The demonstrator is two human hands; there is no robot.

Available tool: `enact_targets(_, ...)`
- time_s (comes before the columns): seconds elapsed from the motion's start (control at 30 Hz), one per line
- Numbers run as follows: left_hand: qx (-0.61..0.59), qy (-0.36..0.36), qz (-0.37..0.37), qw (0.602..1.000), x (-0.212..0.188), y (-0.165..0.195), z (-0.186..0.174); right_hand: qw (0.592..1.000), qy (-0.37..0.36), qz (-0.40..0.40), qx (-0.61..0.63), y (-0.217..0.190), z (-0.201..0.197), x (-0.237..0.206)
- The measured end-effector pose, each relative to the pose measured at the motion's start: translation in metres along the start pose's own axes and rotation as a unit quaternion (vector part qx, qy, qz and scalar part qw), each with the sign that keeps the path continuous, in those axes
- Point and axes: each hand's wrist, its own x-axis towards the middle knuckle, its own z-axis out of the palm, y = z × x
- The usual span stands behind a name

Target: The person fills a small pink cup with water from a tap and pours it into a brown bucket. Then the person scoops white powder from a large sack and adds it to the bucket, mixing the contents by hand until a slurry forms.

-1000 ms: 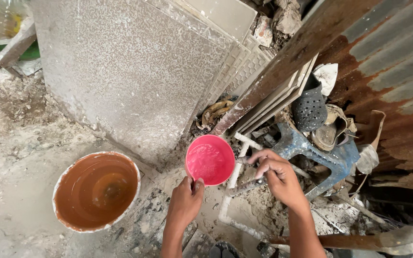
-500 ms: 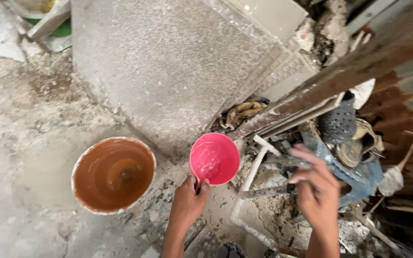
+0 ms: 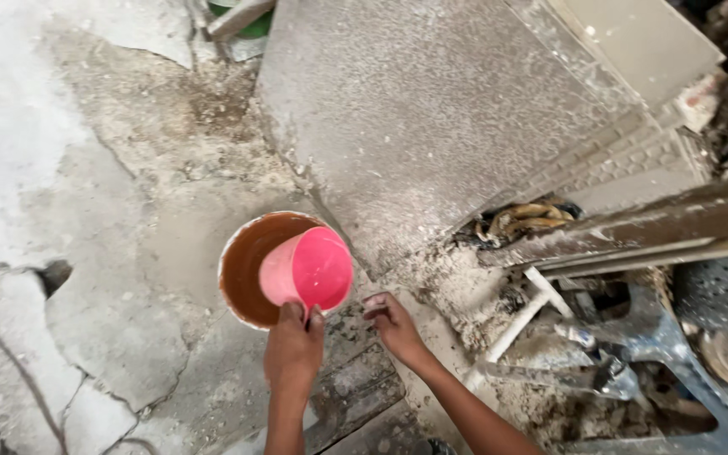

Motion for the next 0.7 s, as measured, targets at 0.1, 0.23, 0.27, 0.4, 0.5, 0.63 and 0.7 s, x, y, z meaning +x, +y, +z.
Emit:
enact_targets(0.1, 0.038, 0.042, -0.065, 0.996, 0.011, -0.017, -0.016, 0.975, -0.080, 0.205, 0.036, -0.007, 0.023, 0.019)
enact_targets(0.23, 0.065, 0.117, -0.094, 0.987, 0.016, -0.035, -0.032, 0.940, -0.148, 0.276, 0.135, -0.018, 0.038, 0.035)
enact_targets(0.27, 0.069, 0.128, -0.093, 0.985, 0.016, -0.039, -0.035, 0.941, -0.140, 0.274, 0.138, -0.020, 0.040, 0.037)
enact_targets(0.4, 0.095, 0.155, -0.110, 0.977, 0.021, -0.050, -0.044, 0.941, -0.124, 0.271, 0.163, -0.020, 0.040, 0.043)
enact_targets(0.5, 0.088, 0.162, -0.097, 0.978, 0.023, -0.054, -0.045, 0.939, -0.102, 0.283, 0.169, -0.013, 0.036, 0.045)
enact_targets(0.63, 0.088, 0.197, -0.048, 0.975, 0.024, -0.052, -0.031, 0.950, -0.013, 0.273, 0.149, -0.001, 0.016, 0.044)
enact_targets(0.7, 0.067, 0.222, -0.008, 0.973, 0.026, -0.049, -0.018, 0.958, 0.076, 0.228, 0.157, 0.005, -0.005, 0.040)
